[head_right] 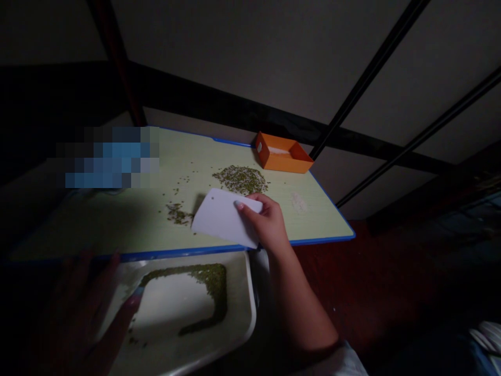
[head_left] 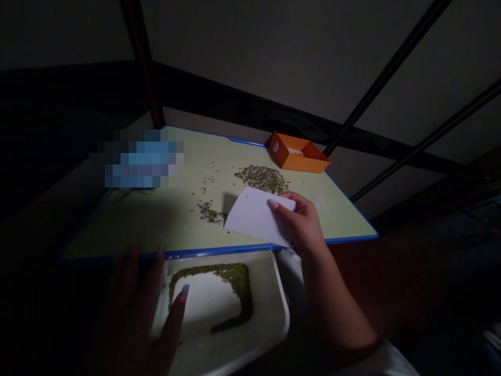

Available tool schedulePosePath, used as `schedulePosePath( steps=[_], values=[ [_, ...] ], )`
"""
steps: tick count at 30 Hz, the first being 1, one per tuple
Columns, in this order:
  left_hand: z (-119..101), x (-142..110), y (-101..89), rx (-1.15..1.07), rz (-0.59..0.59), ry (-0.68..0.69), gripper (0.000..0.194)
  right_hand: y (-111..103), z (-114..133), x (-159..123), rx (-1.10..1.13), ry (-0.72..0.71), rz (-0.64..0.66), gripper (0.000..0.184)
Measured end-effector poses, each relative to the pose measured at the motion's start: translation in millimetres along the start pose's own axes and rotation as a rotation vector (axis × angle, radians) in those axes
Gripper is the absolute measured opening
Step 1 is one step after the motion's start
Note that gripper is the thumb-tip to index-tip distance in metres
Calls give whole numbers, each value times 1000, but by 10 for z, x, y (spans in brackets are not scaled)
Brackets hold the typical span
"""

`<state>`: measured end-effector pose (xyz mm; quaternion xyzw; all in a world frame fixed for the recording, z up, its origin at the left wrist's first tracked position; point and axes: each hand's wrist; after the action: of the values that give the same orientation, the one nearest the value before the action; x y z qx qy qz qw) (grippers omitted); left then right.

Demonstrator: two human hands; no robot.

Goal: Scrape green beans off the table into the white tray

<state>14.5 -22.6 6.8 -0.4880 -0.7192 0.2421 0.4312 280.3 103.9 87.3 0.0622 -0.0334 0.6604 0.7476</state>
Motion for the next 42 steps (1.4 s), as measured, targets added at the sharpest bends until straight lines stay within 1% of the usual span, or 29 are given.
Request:
schedulePosePath(
  steps=[6,10,12,14,17,19,24,29,31,35,39,42],
  values=[
    [17,-13,0,19,25,-2,70,-36,10,-53,-32,56,79,31],
    [10,-12,9,31,-14,11,69,-80,19,-140,-16,83,153,31],
    [8,-13,13,34,-9,6,69,-116,30,-154,-4,73,113,31],
    [5,-15,17,29,2,6,70,-160,42,-142,-4,31,-11,32],
    [5,-15,24,16,-25,13,69,-207,52,-112,-58,-59,-231,33],
    [13,-15,31,11,-41,21,68,-207,46,-114,-89,-94,-300,31],
    [40,-5,49,27,-35,20,70,-100,21,-200,-47,-69,-273,32],
    [64,12,65,32,-51,37,71,25,32,-285,-39,-41,-192,33],
    [77,14,66,31,-47,26,72,43,39,-295,-56,-39,-181,34],
    [86,9,57,21,-41,54,72,-20,39,-268,-109,-55,-245,35],
    [79,2,51,17,-30,41,72,-118,37,-248,-120,-61,-321,34],
    [88,2,55,0,-35,40,72,-95,54,-268,-120,-72,-320,34]
  ],
)
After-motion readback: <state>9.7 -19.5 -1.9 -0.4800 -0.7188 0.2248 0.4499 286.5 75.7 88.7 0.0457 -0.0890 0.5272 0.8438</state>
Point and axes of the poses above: each hand's wrist, its own x-axis towards the middle knuckle, its own y-axis out of the palm, z = x × y
